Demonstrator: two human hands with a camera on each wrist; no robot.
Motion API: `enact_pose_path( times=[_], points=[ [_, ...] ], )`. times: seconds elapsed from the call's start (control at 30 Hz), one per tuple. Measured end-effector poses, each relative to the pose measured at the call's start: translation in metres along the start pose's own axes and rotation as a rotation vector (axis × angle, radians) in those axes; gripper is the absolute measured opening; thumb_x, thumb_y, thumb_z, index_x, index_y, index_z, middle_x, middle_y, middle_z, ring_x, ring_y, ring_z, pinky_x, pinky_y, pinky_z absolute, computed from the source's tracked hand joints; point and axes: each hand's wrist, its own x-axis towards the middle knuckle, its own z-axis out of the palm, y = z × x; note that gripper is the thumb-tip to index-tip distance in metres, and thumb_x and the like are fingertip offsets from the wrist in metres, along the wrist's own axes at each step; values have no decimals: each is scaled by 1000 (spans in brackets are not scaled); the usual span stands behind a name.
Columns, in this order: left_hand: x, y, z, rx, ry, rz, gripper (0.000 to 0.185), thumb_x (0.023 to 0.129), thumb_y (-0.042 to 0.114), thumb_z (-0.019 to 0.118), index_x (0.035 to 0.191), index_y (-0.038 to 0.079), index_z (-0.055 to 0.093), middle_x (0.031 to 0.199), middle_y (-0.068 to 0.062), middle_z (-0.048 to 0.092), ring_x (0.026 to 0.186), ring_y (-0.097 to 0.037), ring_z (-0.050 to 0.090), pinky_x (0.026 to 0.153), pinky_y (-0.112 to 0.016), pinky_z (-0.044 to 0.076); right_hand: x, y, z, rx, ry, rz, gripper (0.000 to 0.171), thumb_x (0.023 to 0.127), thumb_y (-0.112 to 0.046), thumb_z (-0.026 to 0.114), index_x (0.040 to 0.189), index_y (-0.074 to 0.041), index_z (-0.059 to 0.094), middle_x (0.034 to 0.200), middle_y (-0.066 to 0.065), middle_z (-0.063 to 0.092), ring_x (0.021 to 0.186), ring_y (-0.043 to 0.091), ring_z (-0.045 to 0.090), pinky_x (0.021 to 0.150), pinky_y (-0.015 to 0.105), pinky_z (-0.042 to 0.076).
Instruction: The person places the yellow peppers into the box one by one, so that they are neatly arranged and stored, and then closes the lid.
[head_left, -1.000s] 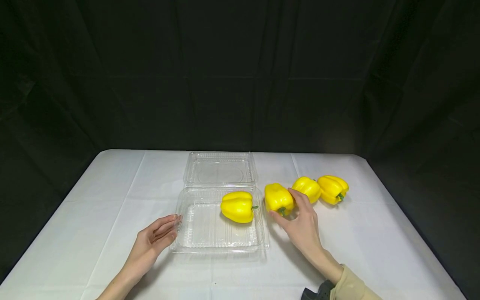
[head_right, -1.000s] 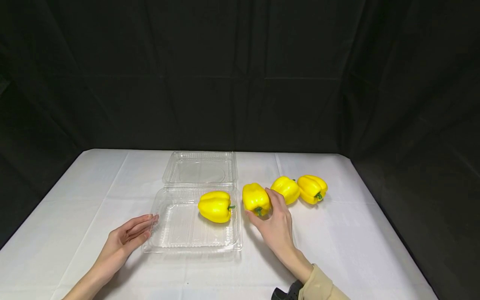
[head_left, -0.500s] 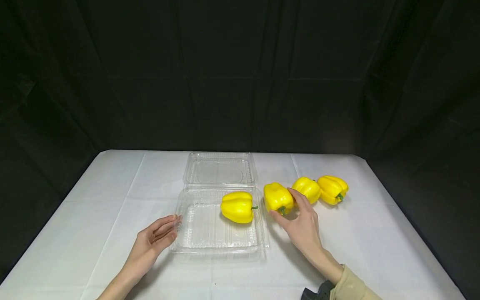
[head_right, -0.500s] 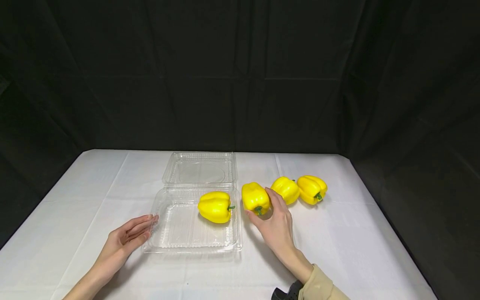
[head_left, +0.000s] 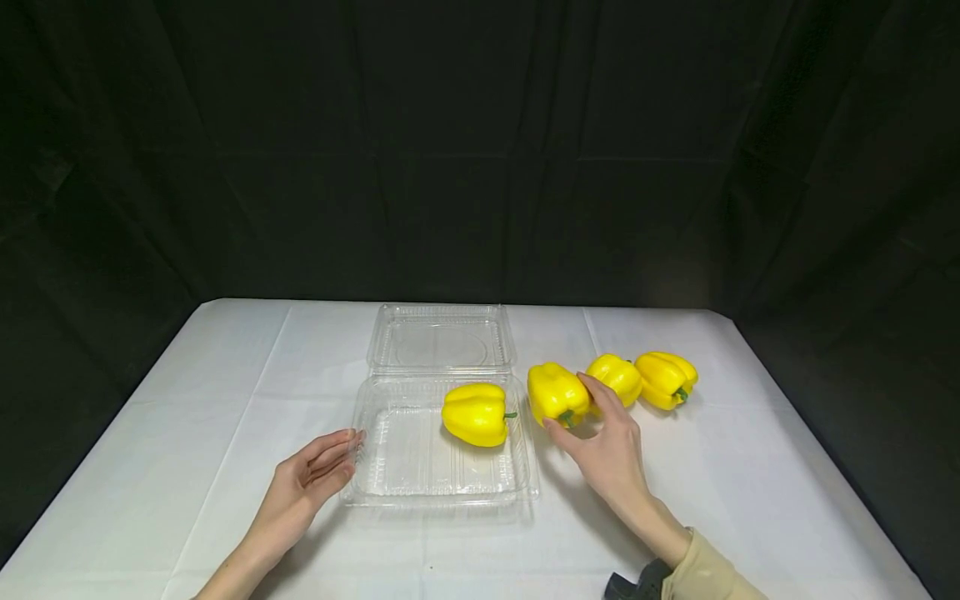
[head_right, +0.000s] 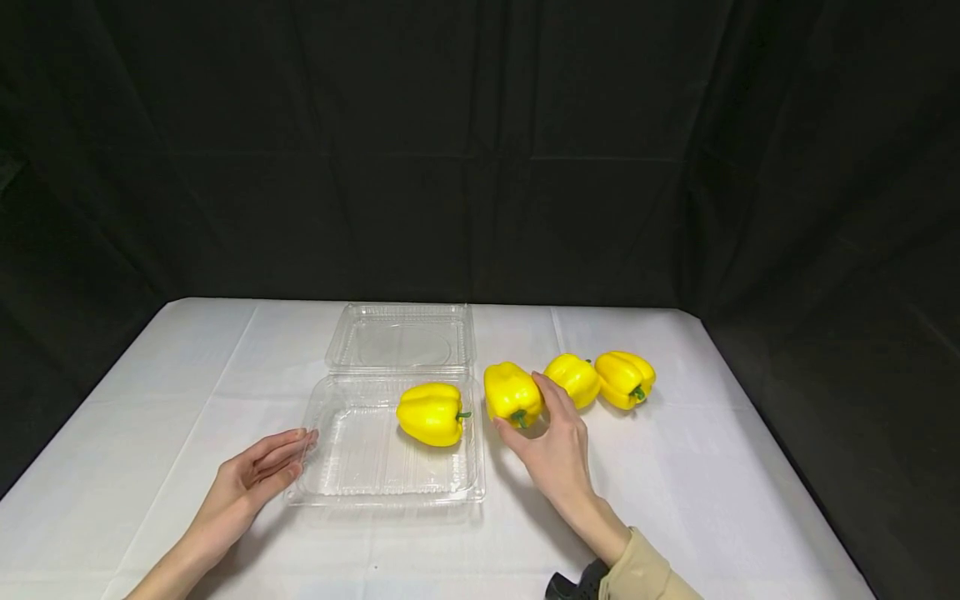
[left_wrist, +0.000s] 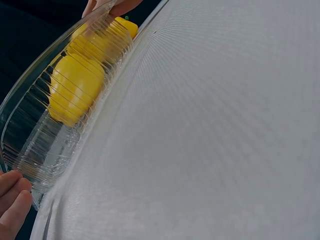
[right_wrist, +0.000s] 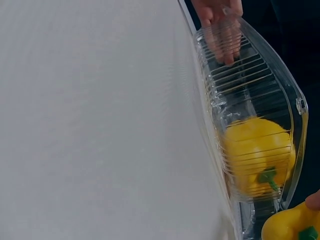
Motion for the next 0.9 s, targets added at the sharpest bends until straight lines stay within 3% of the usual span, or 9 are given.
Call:
enact_pose_path(
  times=[0.43, 0.77, 0.9],
  points=[
    [0, 0, 0, 8, -4, 2, 41, 99, 17, 63, 136, 2, 55, 138, -13, 61, 121, -1, 58, 97, -14, 47, 2, 0, -2, 10, 35, -23, 70, 73, -18, 88, 135, -5, 58, 138, 12, 55, 123, 34, 55, 102, 50, 44],
    [0, 1, -1, -10, -11, -10, 42, 99, 16, 63, 137, 1, 54, 139, -13, 61, 121, 0, 58, 97, -14, 48, 4, 1, -4, 11, 58, -41, 69, 73, -16, 88, 135, -6, 59, 136, 10, 54, 116, 29, 57, 97, 33, 46],
    [0, 1, -1, -4, -11, -12, 42, 99, 17, 63, 137, 1, 53, 139, -13, 61, 121, -1, 58, 97, -13, 47, 5, 0, -5, 19, 66, -53, 69, 73, -14, 88, 134, -5, 59, 136, 10, 54, 118, 28, 57, 99, 17, 45]
  ],
)
